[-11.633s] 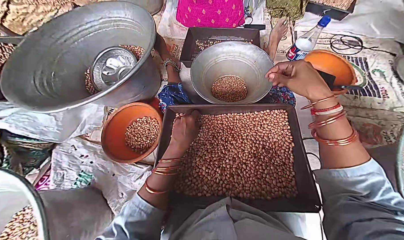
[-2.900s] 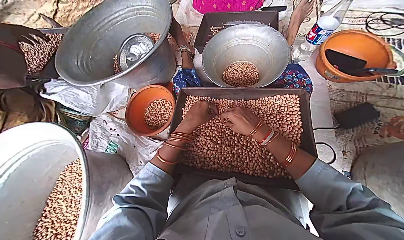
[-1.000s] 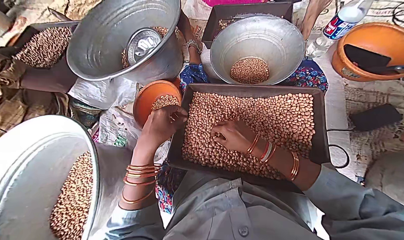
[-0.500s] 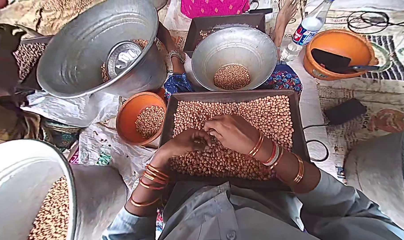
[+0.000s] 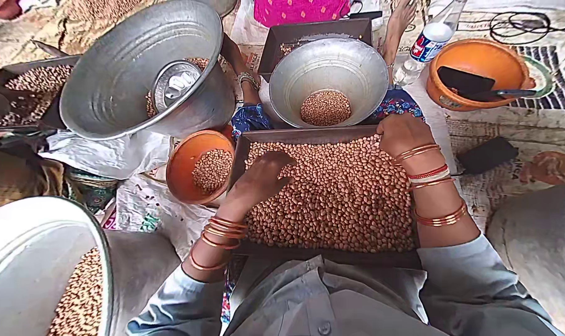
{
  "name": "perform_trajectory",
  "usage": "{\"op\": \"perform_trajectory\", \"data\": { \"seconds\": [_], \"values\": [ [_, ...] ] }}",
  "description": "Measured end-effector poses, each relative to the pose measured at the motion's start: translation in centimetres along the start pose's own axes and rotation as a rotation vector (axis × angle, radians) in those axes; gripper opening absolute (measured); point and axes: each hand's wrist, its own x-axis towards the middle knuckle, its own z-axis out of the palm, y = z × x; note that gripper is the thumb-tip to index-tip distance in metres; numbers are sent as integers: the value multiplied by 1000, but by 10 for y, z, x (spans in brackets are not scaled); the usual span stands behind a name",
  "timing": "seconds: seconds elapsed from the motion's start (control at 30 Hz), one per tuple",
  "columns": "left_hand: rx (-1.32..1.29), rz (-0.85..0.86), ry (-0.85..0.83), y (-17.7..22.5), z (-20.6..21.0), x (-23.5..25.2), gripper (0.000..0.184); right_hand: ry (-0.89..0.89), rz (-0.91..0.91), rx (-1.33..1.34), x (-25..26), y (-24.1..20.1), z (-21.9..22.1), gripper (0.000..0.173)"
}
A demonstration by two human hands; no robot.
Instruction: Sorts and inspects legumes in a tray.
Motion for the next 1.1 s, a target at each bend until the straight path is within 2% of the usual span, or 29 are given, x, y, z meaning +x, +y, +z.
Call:
{"op": "perform_trajectory", "data": {
  "seconds": [0.07,0.1,0.2,0.27,0.33,0.43,0.5,0.57,0.63,0.7,0.77,0.9,0.97,1.1],
  "values": [
    [-6,120,-173,31,20,16,38,-41,12,-46,1,-2,5,13],
    [-6,165,-237,44,28,22,38,-70,22,-77,0,-8,9,16],
    [18,234,-296,52,43,31,38,-166,-10,-123,-10,-35,28,43],
    [72,177,-228,37,45,32,35,-207,-105,-106,-27,-56,48,48],
    [121,50,-201,20,39,29,37,-302,-218,-117,-49,-80,62,51],
    [174,-96,-145,-2,27,14,36,-469,-488,-133,-85,-108,65,49],
    [202,-181,-118,-12,20,5,31,-512,-682,-68,-96,-115,61,56],
    [230,-271,-135,-13,10,-1,29,-496,-812,66,-87,-110,56,50],
    [233,-287,-74,-9,0,-3,26,-347,-801,183,-68,-98,49,33],
    [182,-235,43,-3,-7,2,20,-75,-721,244,-43,-75,44,18],
    [133,-191,121,6,-8,17,14,63,-593,210,-14,-50,38,13],
    [61,-27,233,23,19,41,12,77,-456,188,15,-19,30,11],
    [59,18,247,14,43,58,19,43,-443,139,20,-15,32,12],
    [97,61,228,-1,66,70,15,-38,-479,42,25,-18,42,13]
  ]
}}
